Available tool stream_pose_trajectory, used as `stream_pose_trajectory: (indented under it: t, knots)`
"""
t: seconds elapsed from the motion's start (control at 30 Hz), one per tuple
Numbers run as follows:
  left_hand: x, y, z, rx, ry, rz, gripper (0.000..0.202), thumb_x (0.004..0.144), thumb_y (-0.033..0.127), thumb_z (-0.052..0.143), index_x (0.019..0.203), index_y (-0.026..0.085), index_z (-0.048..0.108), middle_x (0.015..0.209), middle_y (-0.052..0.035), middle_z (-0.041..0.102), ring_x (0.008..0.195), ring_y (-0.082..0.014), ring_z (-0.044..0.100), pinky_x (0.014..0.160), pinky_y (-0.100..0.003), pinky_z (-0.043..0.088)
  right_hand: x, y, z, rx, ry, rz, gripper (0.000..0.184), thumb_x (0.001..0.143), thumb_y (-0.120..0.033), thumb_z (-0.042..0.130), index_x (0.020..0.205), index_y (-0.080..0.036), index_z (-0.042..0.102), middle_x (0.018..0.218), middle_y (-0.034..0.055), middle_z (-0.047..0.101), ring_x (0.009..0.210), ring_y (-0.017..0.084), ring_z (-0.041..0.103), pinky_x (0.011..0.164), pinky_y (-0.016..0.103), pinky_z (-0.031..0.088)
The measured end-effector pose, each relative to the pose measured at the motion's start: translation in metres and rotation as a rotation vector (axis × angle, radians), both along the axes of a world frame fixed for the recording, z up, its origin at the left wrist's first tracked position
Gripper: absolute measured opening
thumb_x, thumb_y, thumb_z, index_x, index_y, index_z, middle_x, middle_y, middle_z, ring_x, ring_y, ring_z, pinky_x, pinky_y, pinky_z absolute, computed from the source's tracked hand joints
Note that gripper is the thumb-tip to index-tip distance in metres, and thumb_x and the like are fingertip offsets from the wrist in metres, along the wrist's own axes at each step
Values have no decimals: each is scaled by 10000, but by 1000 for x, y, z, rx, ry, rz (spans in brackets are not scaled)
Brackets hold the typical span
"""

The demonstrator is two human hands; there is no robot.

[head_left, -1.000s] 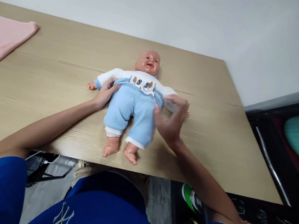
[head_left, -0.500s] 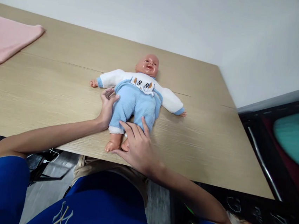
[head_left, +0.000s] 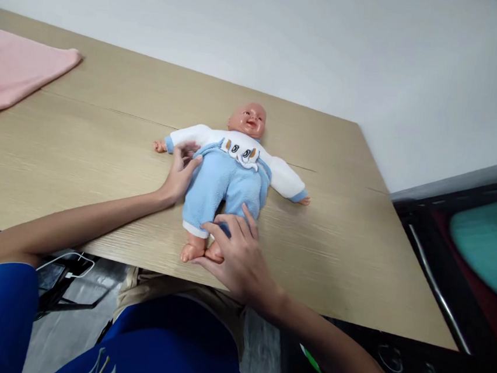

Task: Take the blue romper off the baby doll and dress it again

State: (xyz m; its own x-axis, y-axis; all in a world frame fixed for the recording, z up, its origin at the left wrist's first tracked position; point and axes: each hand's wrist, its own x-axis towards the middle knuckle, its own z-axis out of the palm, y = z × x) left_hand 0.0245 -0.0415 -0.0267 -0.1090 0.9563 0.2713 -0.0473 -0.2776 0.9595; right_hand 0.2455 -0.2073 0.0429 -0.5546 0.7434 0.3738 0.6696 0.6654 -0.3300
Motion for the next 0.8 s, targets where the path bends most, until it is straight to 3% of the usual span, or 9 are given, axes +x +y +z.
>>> stream_pose_trajectory:
  t: [0.1,0.17,0.23,0.33,0.43,0.57,0.7,0.8]
  knots:
    - [-9,20,2,1,127,-82,484,1074,704,729,1232,251,665,1271,-101,769,1215,-282,717,1172,-477,582,4,16,20,-27,95,34,669,967,-637,930,1447,-238,687,1244,128,791,1247,388,774,1404,746,420]
    - [-8,29,3,50,125,-74,510,1095,751,696,1188,251,653,1182,-78,764,1127,-251,719,1104,-431,593,3,41,35,-18,164,30,586,1047,-557,852,1490,-232,648,1215,116,789,1209,372,770,1342,706,479]
    - [-5,36,3,88,85,-54,506,1112,760,682,1172,259,639,1123,-55,755,1061,-227,712,1069,-402,589,-4,79,49,23,201,25,399,1105,-456,761,1433,-246,674,1193,109,785,1183,358,751,1221,623,557]
    - [1,44,3,79,3,-19,524,1083,780,727,1126,264,648,991,-14,701,940,-208,660,980,-371,573,-24,158,59,56,194,65,229,1131,-390,659,1283,-231,721,1219,127,792,1202,353,722,1164,549,551]
    - [4,46,3,50,-61,-4,583,1010,826,791,1068,262,657,940,-1,656,924,-212,626,957,-365,544,-49,242,58,-38,64,187,241,1099,-289,606,1282,-197,732,1305,158,801,1261,342,713,1179,518,539]
    - [5,37,8,51,-45,36,618,988,866,780,1040,263,656,1029,-32,713,1036,-238,658,1026,-384,542,-73,328,45,-204,-160,375,465,951,-180,712,1415,-195,738,1474,167,797,1376,331,711,1227,513,552]
    - [6,28,14,25,-7,82,597,1027,858,744,1085,268,665,1030,-33,716,1015,-234,665,975,-373,549,-83,364,31,-338,-291,533,673,839,-184,844,1499,-250,732,1503,119,822,1304,309,769,1151,486,603]
    - [8,22,17,27,10,94,562,1064,825,722,1136,268,687,1048,-35,730,1003,-230,671,962,-372,551,-81,359,26,-306,-297,520,576,824,-174,846,1393,-242,786,1405,118,859,1250,328,785,1102,481,599]
